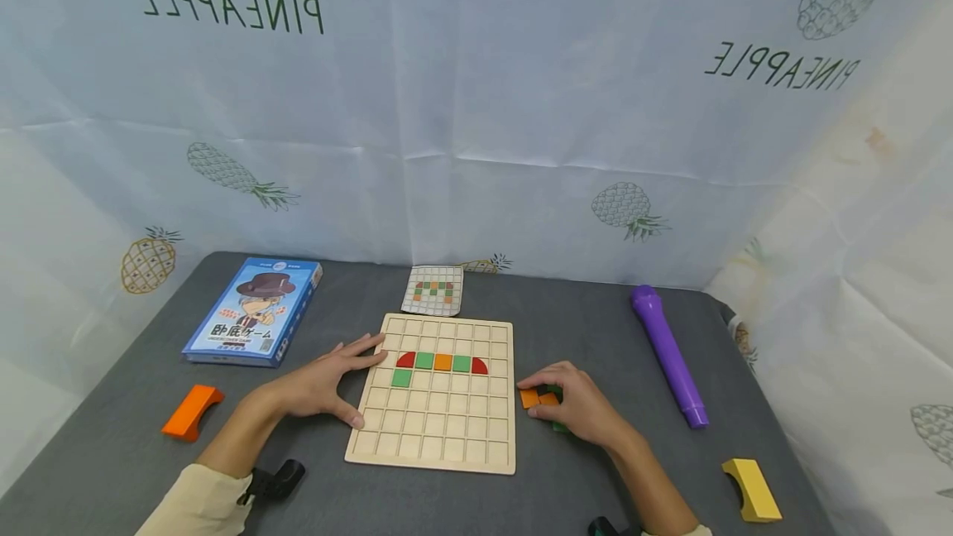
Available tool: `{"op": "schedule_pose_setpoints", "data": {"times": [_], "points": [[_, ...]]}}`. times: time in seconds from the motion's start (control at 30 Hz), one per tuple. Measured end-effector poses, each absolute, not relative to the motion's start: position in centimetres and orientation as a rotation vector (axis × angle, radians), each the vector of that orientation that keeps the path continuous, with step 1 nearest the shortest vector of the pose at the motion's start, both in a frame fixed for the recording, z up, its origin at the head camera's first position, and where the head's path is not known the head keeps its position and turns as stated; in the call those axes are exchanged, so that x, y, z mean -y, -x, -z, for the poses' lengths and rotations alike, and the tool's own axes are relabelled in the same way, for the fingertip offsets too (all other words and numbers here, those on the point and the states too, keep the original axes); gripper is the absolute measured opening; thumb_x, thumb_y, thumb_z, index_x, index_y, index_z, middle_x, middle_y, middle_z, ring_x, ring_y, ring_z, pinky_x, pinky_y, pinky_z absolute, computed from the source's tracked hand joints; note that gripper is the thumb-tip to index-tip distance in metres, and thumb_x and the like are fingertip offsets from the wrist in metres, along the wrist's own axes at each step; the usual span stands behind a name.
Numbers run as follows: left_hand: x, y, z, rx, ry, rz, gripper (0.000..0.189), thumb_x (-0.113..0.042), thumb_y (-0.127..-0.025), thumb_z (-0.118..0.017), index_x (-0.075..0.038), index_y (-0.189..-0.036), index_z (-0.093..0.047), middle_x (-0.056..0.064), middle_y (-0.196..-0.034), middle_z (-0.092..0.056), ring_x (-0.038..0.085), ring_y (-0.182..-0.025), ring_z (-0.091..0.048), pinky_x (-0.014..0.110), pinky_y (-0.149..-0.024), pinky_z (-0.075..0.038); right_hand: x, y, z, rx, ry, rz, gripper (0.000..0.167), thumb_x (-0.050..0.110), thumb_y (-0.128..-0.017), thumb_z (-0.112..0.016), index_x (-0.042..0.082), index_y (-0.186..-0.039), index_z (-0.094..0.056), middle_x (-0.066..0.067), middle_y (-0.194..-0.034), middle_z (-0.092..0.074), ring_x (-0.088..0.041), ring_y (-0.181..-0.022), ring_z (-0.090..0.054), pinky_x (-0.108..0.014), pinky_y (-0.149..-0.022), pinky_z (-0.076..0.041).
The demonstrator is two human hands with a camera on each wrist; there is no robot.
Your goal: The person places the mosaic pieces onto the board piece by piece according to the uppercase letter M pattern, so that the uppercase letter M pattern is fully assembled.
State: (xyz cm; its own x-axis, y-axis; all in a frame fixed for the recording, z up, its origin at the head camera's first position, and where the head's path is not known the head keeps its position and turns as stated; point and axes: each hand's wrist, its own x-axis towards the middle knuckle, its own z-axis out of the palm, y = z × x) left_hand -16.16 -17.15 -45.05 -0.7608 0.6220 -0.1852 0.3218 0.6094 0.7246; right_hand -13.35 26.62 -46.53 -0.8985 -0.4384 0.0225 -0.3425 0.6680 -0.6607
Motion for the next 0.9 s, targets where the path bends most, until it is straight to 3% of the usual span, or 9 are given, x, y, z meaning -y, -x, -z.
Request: {"op": "schedule_pose_setpoints", "data": {"times": [0.6,0.9], "points": [[17.1,16.3,45.2,-2.422,-0.761,-0.958,0.106,-0.034,-0.072,-0.092,-0.001,-0.157,-0.037,0.019,-0.172,-0.017,0.048,-0.159,-0.007,0.073,-0.124,-0.001,-26.8,13.5,45.8,-2.748,0.641,1.019,0.031,0.030,-0.085,-0.083,0.026,-0.115,-0.078,0.008,-0.112,-0.072,-0.010,-0.104,-0.060,-0.027,-0.091,-0.051],[17.2,16.3,45.1,-2.419,-0.760,-0.952,0.106,-0.034,-0.073,-0.091,-0.001,-0.157,-0.037,0.019,-0.172,-0.016,0.048,-0.159,-0.007,0.073,-0.124,-0.001,-26.8,13.8,45.4,-2.761,0.694,1.049,0.031,0.033,-0.085,-0.083,0.025,-0.115,-0.078,0.007,-0.113,-0.075,-0.003,-0.106,-0.060,-0.027,-0.089,-0.052]]}}
